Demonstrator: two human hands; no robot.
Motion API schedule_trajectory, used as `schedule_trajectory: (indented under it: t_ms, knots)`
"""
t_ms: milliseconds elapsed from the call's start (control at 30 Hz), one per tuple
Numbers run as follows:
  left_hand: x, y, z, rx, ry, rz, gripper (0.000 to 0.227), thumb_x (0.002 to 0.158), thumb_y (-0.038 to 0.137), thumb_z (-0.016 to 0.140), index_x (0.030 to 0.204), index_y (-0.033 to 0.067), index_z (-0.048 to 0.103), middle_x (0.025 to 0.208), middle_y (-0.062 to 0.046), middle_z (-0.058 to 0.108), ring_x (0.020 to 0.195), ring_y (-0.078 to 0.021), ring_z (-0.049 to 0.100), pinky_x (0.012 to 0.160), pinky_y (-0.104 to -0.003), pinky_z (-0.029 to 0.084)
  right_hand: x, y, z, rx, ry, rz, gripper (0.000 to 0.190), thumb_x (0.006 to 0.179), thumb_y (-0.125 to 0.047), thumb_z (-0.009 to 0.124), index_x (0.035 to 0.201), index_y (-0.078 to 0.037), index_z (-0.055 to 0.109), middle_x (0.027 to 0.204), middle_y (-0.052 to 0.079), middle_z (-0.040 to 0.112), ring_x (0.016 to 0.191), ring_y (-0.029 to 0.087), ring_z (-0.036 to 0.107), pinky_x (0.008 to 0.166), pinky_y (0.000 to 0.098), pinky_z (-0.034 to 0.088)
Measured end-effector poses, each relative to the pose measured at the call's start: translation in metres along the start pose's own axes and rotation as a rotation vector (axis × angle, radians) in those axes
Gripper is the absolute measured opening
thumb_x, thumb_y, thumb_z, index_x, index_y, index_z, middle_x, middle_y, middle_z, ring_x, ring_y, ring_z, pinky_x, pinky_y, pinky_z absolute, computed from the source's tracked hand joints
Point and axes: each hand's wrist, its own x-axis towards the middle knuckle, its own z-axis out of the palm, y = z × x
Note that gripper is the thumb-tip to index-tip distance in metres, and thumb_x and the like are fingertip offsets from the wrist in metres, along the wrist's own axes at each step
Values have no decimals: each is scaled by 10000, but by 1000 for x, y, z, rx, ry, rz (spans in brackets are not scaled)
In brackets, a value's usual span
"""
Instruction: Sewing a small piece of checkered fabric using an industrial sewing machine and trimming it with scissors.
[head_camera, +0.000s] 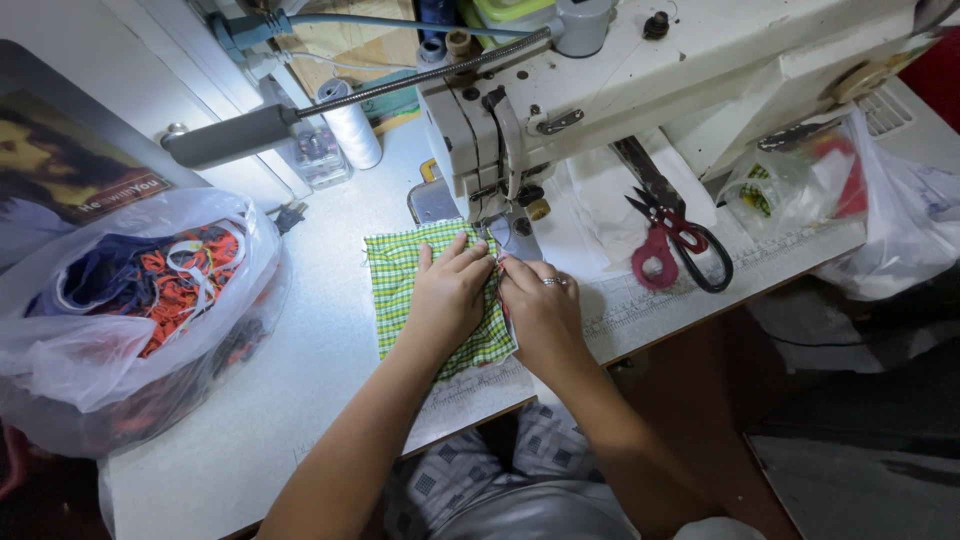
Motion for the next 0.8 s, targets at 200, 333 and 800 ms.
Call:
schedule_trajectory:
  t_ms: [200,333,800]
  knots:
    - [0,-2,-2,1,89,43,225,886,153,658,1086,207,747,1160,-27,742,1196,-317,669,962,-685,459,-3,1,1,20,24,21,352,878,-191,643,1217,-102,675,1376,6,596,1248,252,533,974,499,446]
    - [0,0,-11,-50,176,33,289,866,106,653,1143,174,704,1209,-50,689,1181,-308,669,933,-538,509,-20,-18,-54,162,-180,223,730,687,-182,690,1385,7,586,1505,184,499,1335,417,492,1011,620,427]
    - [-96,167,-84,-1214,-111,-864,248,916,93,661,1158,38,671,1111,-78,743,1061,-146,713,953,-270,561,-125,7,-48,257,159,203,359,858,-359,704,1096,-103,621,1118,104,629,1069,356,589,914,492,437]
